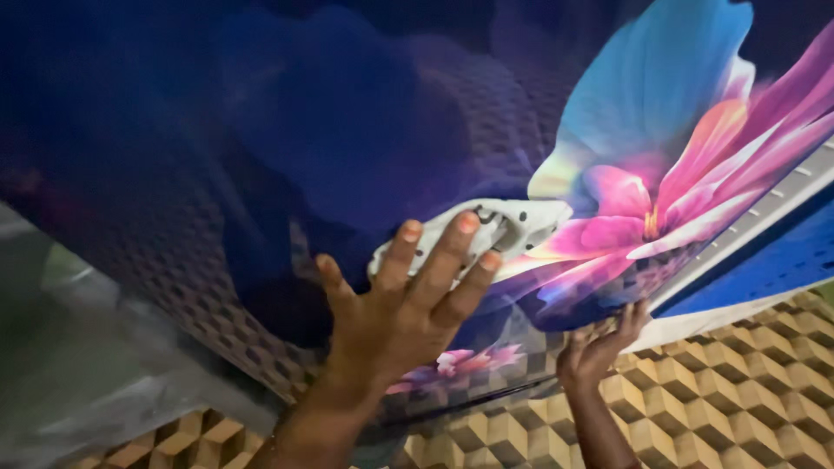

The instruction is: The person wipes the exterior front surface and handle of a refrigerator using a cloth, moving the cloth across the door panels and around the handle area.

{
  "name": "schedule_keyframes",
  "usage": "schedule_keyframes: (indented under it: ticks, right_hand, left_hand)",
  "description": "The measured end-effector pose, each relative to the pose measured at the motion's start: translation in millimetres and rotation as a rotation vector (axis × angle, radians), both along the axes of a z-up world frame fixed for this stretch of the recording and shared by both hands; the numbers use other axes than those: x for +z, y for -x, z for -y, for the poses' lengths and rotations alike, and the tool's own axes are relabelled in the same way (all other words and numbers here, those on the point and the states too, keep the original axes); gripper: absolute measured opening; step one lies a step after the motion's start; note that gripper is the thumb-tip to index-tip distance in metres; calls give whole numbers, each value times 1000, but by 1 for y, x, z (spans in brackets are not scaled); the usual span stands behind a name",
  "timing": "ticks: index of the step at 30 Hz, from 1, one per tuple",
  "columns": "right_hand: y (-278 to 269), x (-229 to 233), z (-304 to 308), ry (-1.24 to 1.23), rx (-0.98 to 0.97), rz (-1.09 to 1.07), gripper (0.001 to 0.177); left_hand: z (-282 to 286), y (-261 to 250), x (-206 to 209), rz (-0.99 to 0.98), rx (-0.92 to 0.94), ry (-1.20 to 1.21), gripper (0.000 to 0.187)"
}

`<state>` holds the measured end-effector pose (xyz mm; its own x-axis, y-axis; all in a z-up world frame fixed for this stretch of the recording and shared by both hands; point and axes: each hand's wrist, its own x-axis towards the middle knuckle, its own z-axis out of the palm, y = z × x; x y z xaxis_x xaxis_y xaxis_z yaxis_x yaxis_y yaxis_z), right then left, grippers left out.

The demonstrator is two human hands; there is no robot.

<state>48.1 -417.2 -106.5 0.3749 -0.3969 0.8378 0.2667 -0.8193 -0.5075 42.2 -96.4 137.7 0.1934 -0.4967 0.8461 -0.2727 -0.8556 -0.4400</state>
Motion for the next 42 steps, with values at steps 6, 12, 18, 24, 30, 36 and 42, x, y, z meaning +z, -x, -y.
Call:
schedule_keyframes:
  ticks: [6, 12, 18, 24, 30, 36, 42]
  right_hand:
    - [-55, 21, 95, -250, 218, 277, 87]
    - [-66, -1, 131, -358, 661, 254, 73]
    - [-67, -6, 148, -655, 902, 250, 71]
    - [-77, -25, 187, -398, 950, 296, 78]
    - [-90, -48, 220, -563, 818, 268, 77]
    - [-73, -39, 211, -366, 487, 171, 82]
    - [-62, -27, 198, -315, 543, 199, 83]
  left_hand:
    - [19, -4, -48, 38, 7, 73, 54]
    - [69, 3, -139, -35, 15, -102, 67]
    - [64, 10, -145, 66, 148, -78, 62]
    - [98, 47, -147, -26, 148, 299, 37]
    - [137, 61, -151, -41, 88, 234, 35]
    - [168, 63, -154, -42, 111, 368, 32]
    - [165, 59, -155, -25, 172, 499, 40]
